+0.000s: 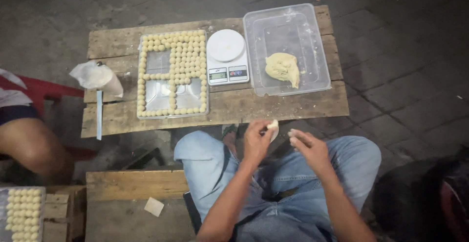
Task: Weighing small pieces of dough on a digital scale and rolling them into balls by hand.
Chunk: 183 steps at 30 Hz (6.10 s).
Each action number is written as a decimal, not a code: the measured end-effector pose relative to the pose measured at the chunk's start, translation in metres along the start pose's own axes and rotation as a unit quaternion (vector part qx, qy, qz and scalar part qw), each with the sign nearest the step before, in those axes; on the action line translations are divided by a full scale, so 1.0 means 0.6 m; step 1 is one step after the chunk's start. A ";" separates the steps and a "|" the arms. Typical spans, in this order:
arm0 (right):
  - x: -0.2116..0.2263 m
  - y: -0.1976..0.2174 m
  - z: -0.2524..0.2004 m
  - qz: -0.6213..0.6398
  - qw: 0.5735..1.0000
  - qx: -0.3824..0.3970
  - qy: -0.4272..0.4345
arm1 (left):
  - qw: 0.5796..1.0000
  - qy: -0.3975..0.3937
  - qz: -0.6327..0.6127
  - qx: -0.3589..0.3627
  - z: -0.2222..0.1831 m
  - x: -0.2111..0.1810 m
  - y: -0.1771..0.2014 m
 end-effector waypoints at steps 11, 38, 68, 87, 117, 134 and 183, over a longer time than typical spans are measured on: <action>0.042 -0.017 -0.073 -0.366 0.811 -0.167 0.425 | 0.982 0.009 0.002 -0.189 0.120 -0.046 0.208; 0.055 -0.026 -0.069 -0.375 0.805 -0.171 0.427 | 0.790 -0.218 0.529 -0.221 0.413 -0.031 0.178; 0.060 -0.012 -0.059 -0.240 0.915 -0.160 0.282 | 0.973 -0.173 0.027 -0.148 0.231 -0.044 0.093; 0.026 -0.080 -0.101 -0.042 0.976 -0.081 0.200 | 0.868 0.056 -0.476 0.132 -0.124 -0.011 -0.048; 0.260 -0.167 -0.194 -0.159 0.825 0.071 0.538 | 0.852 0.003 -0.516 0.091 -0.211 0.173 -0.152; 0.178 -0.236 -0.241 -0.216 0.753 0.129 0.608 | 0.687 -0.024 -0.702 0.187 -0.142 -0.005 -0.039; 0.023 -0.108 -0.083 -0.481 0.763 -0.146 0.407 | 0.888 -0.209 0.280 -0.299 0.254 0.069 0.388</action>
Point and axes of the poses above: each hand's wrist, its own z-axis towards the middle knuckle, its own y-axis out of the back of the hand, x = y × z, the point moved 9 cm from there along z, towards the middle knuckle, and after that the axes turned 4 degrees about z, right-handed, at the moved point
